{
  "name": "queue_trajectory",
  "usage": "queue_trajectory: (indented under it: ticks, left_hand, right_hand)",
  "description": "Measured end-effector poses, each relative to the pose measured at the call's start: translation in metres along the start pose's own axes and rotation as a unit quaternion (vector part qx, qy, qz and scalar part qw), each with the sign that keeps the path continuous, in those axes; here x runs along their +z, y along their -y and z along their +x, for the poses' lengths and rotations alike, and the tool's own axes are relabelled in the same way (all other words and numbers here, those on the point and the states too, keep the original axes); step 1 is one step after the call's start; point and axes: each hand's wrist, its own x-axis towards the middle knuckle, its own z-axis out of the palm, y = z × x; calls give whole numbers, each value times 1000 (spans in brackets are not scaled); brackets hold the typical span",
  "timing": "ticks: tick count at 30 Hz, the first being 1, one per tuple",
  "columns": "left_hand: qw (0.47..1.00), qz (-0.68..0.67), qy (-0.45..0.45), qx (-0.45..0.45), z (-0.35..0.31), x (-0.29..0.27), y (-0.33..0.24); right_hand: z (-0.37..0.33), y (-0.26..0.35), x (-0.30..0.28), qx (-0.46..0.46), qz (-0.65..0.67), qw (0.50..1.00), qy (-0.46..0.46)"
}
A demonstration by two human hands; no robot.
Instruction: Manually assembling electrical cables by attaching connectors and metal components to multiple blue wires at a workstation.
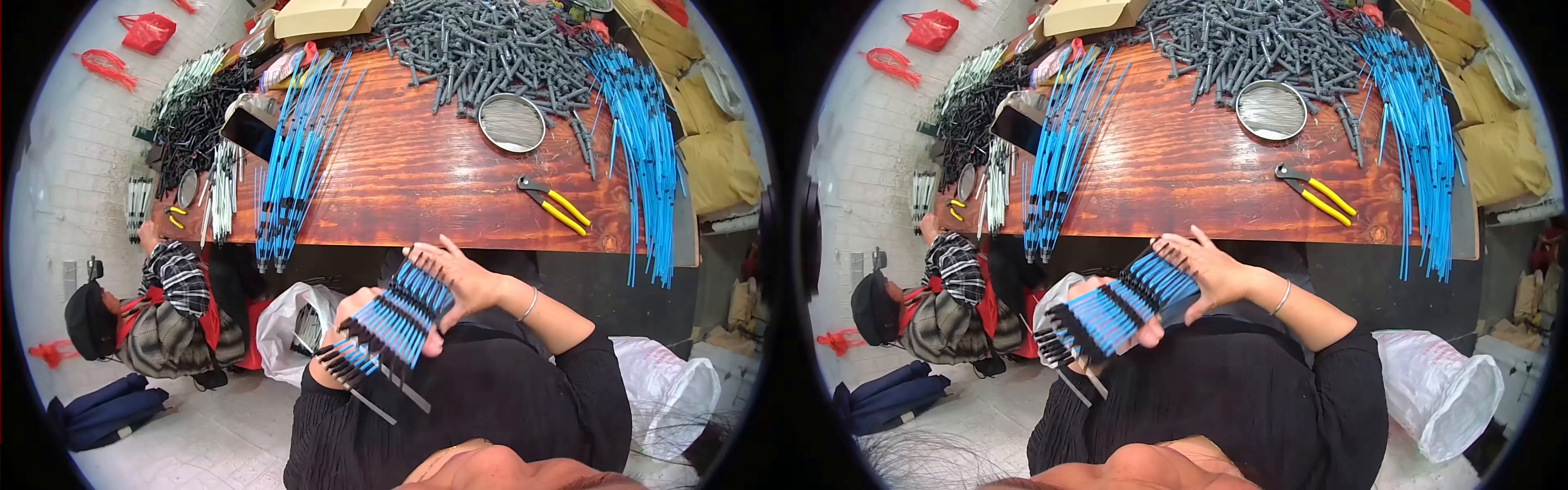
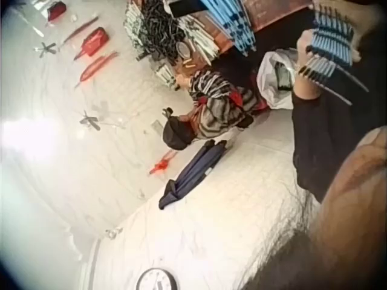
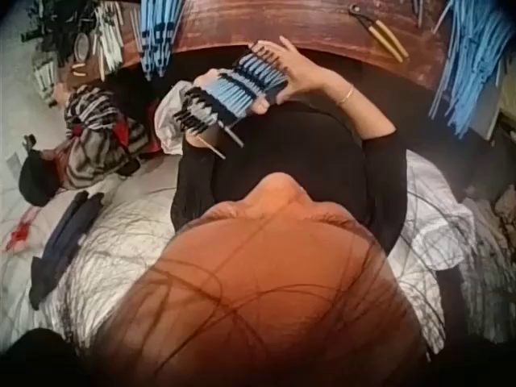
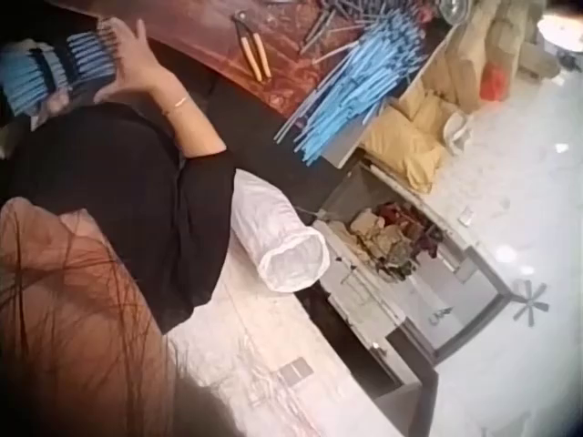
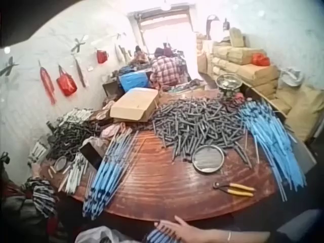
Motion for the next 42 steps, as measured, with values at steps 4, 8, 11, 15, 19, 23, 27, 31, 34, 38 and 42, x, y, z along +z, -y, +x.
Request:
queue_trajectory:
  ticks: [4,8,11,15,19,23,27,31,34,38,42]
  left_hand:
    - [998,55,-8,-8,-16,27,-15]
    - [994,11,67,85,-1,18,13]
    - [940,145,101,293,34,10,44]
    - [942,114,86,303,83,-2,90]
    - [883,212,-43,416,125,-5,102]
    - [943,71,-162,283,137,-2,100]
    - [924,101,-195,312,144,-4,98]
    - [894,187,-196,357,143,-8,100]
    - [933,49,-150,323,135,-8,109]
    - [831,177,-307,430,112,-18,118]
    - [861,93,-302,398,139,-37,84]
  right_hand:
    - [1,12,-1,-99,186,977,-28]
    - [7,13,-3,-108,484,867,-55]
    - [4,2,-1,-127,542,829,-59]
    - [-8,-23,12,85,714,693,-44]
    - [-23,-86,-3,6,757,582,-298]
    - [-28,-11,-96,201,11,768,-608]
    - [2,55,-81,-67,-292,830,-470]
    - [28,40,-70,-31,-333,865,-373]
    - [35,26,-75,-59,-382,844,-372]
    - [40,22,-86,-65,-360,844,-393]
    - [47,21,-90,-100,-396,835,-367]
